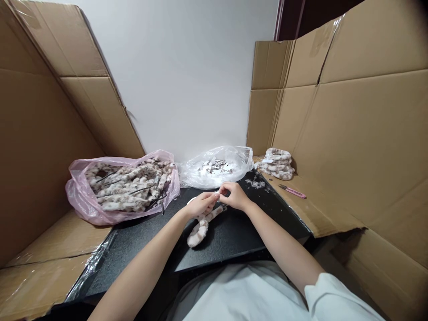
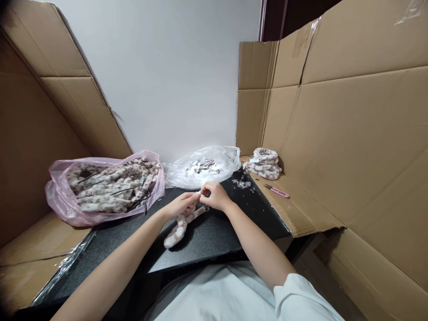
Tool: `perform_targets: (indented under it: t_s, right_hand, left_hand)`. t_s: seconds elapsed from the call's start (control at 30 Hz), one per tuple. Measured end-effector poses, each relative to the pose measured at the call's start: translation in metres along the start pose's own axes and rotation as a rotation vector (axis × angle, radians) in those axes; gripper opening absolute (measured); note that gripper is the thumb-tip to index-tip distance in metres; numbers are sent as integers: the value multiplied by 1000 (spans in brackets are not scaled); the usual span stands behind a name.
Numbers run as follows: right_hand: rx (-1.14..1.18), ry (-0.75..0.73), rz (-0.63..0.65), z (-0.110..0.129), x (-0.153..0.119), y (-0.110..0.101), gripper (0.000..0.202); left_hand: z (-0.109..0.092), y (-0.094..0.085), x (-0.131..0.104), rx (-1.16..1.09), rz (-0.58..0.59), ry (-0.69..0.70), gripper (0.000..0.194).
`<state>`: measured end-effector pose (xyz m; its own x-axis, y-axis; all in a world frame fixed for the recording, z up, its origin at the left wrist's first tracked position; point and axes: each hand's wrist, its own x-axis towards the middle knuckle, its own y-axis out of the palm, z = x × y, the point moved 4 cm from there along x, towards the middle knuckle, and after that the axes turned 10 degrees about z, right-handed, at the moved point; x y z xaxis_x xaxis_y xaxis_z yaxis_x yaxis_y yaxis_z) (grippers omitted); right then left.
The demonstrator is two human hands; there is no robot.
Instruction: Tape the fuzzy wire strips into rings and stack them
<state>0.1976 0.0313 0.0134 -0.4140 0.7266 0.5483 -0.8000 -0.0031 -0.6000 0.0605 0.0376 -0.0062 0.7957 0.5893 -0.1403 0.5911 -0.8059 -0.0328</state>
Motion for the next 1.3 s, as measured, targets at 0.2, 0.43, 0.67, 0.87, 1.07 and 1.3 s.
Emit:
perform_targets:
  t_s: [0.2, 0.43, 0.67, 0.87, 1.07, 1.3]
  right_hand:
    - [-113, 11, -103, -5, 0, -13, 9]
    - [68, 54, -133, -5, 1, -9, 6]
    - [83, 30, -40, -1, 2, -2, 6]
    - [55, 17, -40, 1, 2, 1, 7]
    - [65, 16, -78, 3, 2, -2, 7]
    - [705, 332, -176, -5, 4, 24, 18]
  left_hand:
    - [3, -4, 3, -8, -30, 30, 52]
    - [1, -7, 2, -109, -62, 84, 47]
    - [1, -5, 1, -107, -48, 78, 42]
    - [2, -5, 2, -132, -43, 31, 44]
    - [3, -4, 2, -159, -27, 19, 44]
    - [-15, -17, -3, -153, -204, 267, 48]
